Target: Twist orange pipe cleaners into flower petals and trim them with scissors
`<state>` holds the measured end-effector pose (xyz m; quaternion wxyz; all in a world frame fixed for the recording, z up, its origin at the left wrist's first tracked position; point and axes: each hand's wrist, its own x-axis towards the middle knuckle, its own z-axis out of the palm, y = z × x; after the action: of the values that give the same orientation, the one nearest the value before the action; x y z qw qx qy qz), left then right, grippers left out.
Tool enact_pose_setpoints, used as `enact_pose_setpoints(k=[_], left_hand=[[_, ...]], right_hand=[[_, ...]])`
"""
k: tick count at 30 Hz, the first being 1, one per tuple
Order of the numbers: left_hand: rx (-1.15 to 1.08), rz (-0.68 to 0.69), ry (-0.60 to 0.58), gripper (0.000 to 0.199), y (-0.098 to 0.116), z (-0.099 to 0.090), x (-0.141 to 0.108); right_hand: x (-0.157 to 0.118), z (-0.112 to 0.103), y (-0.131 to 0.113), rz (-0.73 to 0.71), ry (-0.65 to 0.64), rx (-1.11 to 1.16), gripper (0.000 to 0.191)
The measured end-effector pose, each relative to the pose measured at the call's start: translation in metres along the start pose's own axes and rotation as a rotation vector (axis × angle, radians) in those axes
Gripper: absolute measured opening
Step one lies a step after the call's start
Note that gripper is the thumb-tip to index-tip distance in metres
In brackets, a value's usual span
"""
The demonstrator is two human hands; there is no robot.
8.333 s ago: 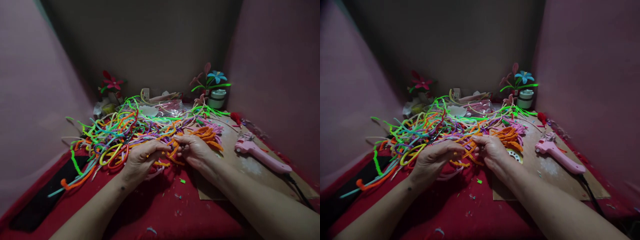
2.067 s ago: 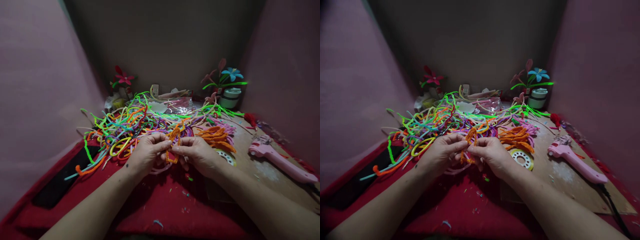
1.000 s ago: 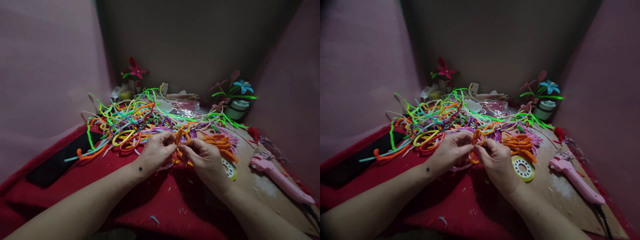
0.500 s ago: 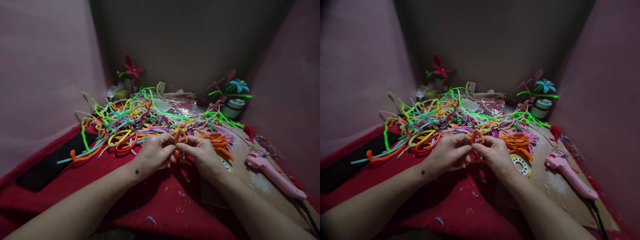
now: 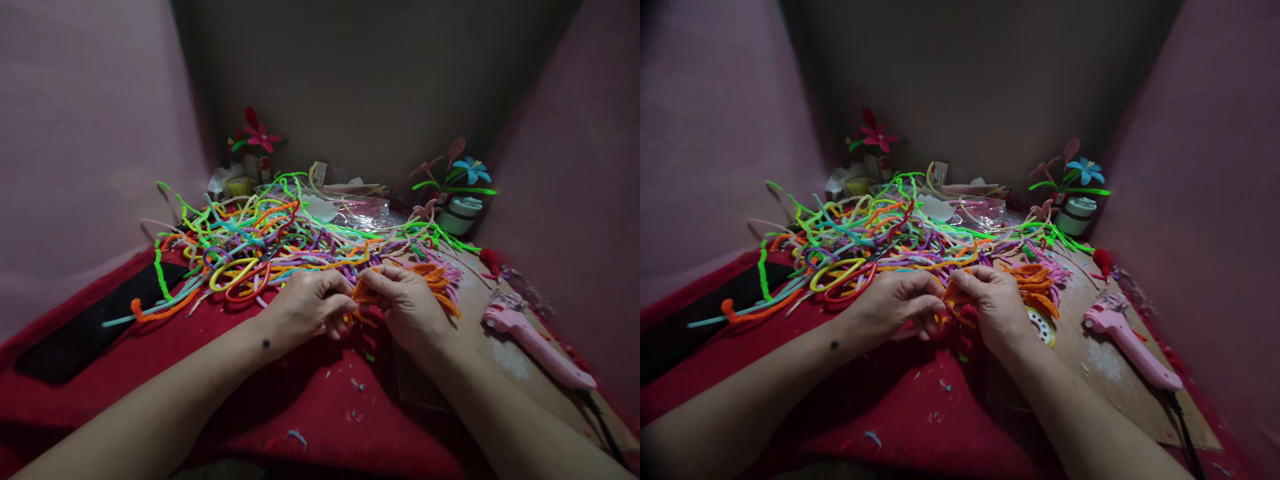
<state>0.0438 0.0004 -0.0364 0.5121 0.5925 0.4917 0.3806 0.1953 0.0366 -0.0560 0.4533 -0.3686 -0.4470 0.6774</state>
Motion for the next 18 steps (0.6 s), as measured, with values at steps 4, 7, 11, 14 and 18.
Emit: enact_pose_setpoints(k=[4, 7, 11, 14, 18], left_hand=[[-0.134, -0.020, -0.124, 0.014, 0.009, -0.007, 0.000], [-0.117, -0.037, -0.185, 0.016, 0.009, -0.013, 0.002], [-0.073, -0.037, -0.176, 0.015, 0.005, -0.017, 0.005], [-0.010, -0.020, -0.157, 0.013, 0.002, -0.018, 0.005], [0.137, 0.039, -0.167, 0.012, 0.003, -0.022, 0.003]], right_hand=[[0.000, 0.002, -0.004, 0.004, -0.044, 0.117, 0.022], [0.000, 0.004, -0.006, 0.002, -0.083, 0.166, 0.022], [0.000, 0.002, -0.005, 0.047, -0.110, 0.176, 0.021], [0.002, 0.000, -0.004, 0.052, -0.113, 0.176, 0.019], [0.003, 0.000, -0.004, -0.016, -0.075, 0.159, 0.019]])
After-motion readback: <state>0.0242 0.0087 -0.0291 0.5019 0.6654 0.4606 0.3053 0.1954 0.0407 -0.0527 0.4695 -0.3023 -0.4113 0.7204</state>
